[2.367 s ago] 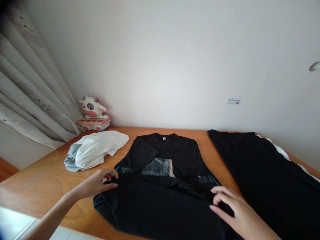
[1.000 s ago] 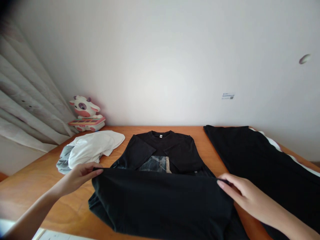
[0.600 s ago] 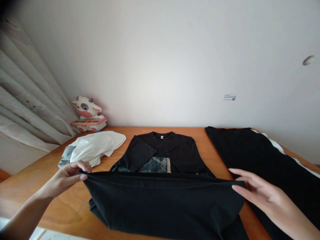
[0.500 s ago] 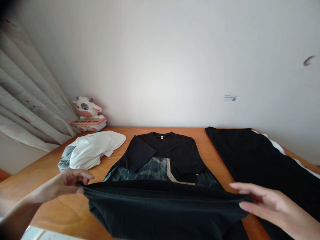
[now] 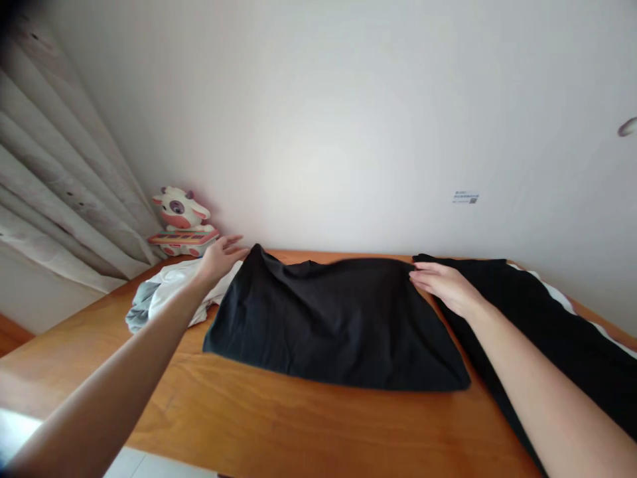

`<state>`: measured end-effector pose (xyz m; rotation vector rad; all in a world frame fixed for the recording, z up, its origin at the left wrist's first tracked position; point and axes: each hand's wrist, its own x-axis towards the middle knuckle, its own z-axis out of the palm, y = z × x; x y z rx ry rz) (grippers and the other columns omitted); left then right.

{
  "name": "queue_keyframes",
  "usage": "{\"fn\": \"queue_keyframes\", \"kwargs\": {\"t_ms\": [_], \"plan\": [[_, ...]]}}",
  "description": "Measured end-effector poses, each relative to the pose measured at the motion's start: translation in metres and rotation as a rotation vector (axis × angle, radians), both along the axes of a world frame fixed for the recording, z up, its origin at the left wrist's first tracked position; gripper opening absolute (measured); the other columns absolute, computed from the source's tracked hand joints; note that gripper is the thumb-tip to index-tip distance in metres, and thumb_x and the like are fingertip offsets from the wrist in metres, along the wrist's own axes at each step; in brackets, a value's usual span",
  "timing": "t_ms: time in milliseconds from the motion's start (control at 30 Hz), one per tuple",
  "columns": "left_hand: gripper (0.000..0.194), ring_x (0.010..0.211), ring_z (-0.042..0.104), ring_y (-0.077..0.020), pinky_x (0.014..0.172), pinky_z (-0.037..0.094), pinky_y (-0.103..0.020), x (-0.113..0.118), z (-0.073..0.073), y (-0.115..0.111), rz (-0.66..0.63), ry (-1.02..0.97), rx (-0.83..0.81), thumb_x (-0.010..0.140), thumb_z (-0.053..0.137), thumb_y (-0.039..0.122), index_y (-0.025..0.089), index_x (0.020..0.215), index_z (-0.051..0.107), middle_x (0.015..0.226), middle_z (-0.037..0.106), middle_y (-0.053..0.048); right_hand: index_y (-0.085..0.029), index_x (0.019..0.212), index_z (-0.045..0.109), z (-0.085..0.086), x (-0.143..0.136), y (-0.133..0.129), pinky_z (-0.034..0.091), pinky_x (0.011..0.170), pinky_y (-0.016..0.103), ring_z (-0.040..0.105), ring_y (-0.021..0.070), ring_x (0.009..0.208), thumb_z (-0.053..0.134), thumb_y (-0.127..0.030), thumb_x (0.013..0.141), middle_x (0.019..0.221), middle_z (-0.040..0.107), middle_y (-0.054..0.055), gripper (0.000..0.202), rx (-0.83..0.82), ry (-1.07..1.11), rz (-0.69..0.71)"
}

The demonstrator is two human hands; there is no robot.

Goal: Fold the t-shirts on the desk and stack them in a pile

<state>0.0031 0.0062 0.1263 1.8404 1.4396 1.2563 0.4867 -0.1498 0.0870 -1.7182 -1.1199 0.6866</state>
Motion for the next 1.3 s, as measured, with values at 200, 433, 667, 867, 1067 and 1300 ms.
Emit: {"fn": "queue_keyframes", "kwargs": {"t_ms": [200,433,667,867,1067,1300], "plan": [[0.056,0.101,0.070,-0.0291,0.094,0.053,-0.041,0.010,-0.059,-0.027,-0.209,0.432,-0.012,0.082,0.066,0.056,0.016,0.121,0.067,0.123,0.070,-0.016,-0.024,0.094,0.077,-0.059,-0.002,-0.010,0.052,0.102,0.047,0.071,0.0358,0.110,0.074,-0.055,0.071,0.107,0.079,0.011,0.039,-0.176,-0.328,0.013],[0.051,0.093,0.069,-0.0345,0.084,0.049,-0.040,-0.058,-0.122,-0.068,0.143,0.726,-0.145,0.086,0.052,0.068,0.019,0.084,0.068,0.088,0.072,-0.013,-0.024,0.087,0.077,-0.111,0.012,-0.078,0.057,0.090,0.046,0.074,0.0371,0.101,0.066,-0.074,0.066,0.099,0.081,0.012,0.055,-0.222,-0.331,-0.035],[0.056,0.067,0.057,-0.0189,0.064,0.042,-0.028,-0.061,-0.105,-0.076,-0.027,0.379,-0.156,0.073,0.062,0.078,0.022,0.067,0.057,0.064,0.057,0.001,-0.024,0.088,0.074,-0.099,-0.007,-0.088,0.057,0.084,0.041,0.073,0.0334,0.093,0.063,-0.076,0.068,0.088,0.078,0.008,0.057,-0.095,-0.201,-0.137],[0.060,0.064,0.055,-0.0159,0.060,0.042,-0.026,-0.051,-0.103,-0.078,-0.041,-0.033,-0.181,0.077,0.062,0.079,0.019,0.084,0.062,0.065,0.057,0.003,-0.024,0.094,0.073,-0.091,-0.024,-0.094,0.059,0.082,0.039,0.071,0.0360,0.110,0.068,-0.074,0.069,0.098,0.079,0.009,0.056,-0.100,0.043,-0.161],[0.063,0.075,0.063,-0.0230,0.066,0.050,-0.031,-0.050,-0.099,-0.078,-0.137,-0.002,-0.262,0.070,0.068,0.080,0.018,0.078,0.065,0.069,0.064,-0.002,-0.025,0.093,0.076,-0.080,-0.035,-0.088,0.056,0.098,0.044,0.071,0.0381,0.112,0.073,-0.066,0.070,0.102,0.081,0.010,0.047,-0.137,0.038,-0.075],[0.063,0.061,0.055,-0.0176,0.056,0.044,-0.027,-0.092,-0.096,-0.125,-0.103,0.110,-0.205,0.072,0.062,0.083,0.020,0.068,0.061,0.059,0.051,0.002,-0.024,0.087,0.076,-0.113,-0.004,-0.143,0.064,0.080,0.041,0.076,0.0385,0.098,0.075,-0.075,0.059,0.097,0.081,0.013,0.058,-0.159,-0.269,-0.062]]}}
